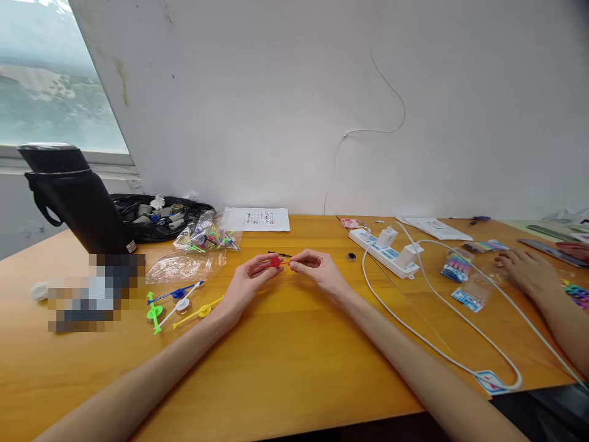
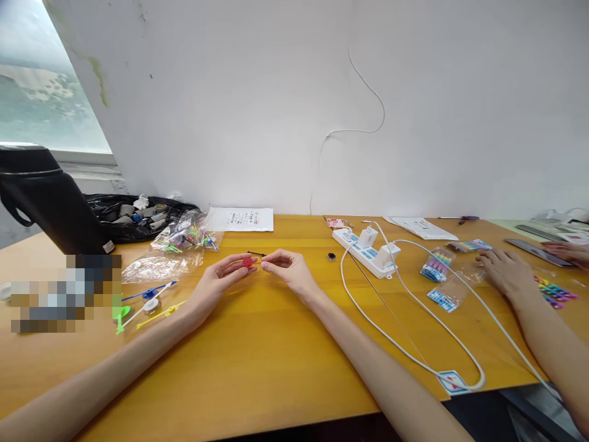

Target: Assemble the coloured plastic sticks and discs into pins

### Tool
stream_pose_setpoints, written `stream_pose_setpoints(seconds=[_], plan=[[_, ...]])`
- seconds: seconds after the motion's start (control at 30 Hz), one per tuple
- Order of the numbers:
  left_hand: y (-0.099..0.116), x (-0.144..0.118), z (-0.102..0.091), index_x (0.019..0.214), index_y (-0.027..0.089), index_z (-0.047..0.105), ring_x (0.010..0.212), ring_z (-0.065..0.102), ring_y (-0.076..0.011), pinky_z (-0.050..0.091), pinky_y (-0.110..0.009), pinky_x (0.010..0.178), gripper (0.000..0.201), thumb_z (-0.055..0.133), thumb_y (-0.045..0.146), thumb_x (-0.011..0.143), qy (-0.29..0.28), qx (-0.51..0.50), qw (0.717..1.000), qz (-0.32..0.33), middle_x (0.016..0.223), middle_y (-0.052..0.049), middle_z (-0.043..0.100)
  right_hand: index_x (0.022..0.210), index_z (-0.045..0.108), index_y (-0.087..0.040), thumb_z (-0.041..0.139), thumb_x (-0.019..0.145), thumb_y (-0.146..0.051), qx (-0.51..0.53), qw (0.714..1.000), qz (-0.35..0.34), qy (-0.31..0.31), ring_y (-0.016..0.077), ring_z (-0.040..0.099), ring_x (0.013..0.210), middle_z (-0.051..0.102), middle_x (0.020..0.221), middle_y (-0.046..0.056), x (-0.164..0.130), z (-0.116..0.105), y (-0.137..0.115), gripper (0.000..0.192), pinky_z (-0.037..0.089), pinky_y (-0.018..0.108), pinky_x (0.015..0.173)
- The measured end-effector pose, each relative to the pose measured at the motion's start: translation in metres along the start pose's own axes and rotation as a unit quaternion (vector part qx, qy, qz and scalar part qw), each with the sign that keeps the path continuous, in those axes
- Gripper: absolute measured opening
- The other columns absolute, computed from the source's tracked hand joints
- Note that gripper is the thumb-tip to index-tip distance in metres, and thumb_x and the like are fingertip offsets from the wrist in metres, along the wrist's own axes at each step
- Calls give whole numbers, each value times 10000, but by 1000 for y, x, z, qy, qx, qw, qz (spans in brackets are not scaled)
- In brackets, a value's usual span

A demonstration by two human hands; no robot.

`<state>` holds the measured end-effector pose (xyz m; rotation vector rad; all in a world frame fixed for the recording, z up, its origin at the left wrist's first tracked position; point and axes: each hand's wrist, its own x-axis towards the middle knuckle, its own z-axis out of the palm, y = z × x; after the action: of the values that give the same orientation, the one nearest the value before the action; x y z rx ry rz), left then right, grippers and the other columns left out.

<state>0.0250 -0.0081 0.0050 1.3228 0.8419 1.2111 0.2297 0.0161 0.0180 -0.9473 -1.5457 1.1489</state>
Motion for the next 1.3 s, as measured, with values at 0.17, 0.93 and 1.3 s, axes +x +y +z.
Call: stream_pose_setpoints(seconds=[0.17, 0.93, 1.3], plan=[[0, -1, 1, 1189, 190, 640, 1158, 654, -265, 413, -436, 1109, 424, 725, 372, 815, -2, -24, 1000, -1, 1252, -111, 690, 828, 713, -195, 793, 700, -403, -15, 1000, -8, 6, 190, 661, 896, 723, 895, 46, 0, 1, -1, 257, 501, 336, 873], [2, 0, -1, 1181, 193, 649, 1187, 629, -247, 424, -410, 1104, 408, 716, 350, 811, 6, 9, 999, 44, 1262, -110, 681, 917, 743, -210, 700, 818, -442, -116, 991, -72, -3, 189, 673, 879, 741, 946, 55, -1, -2, -4, 256, 504, 303, 788], [-1, 1, -2, 1240, 211, 582, 1181, 635, -228, 469, -406, 1065, 451, 705, 367, 835, 7, 31, 997, 69, 1217, -93, 706, 950, 717, -225, 640, 887, -342, -212, 969, -129, 3, 168, 682, 860, 743, 931, 26, -7, 3, -8, 153, 499, 279, 741]])
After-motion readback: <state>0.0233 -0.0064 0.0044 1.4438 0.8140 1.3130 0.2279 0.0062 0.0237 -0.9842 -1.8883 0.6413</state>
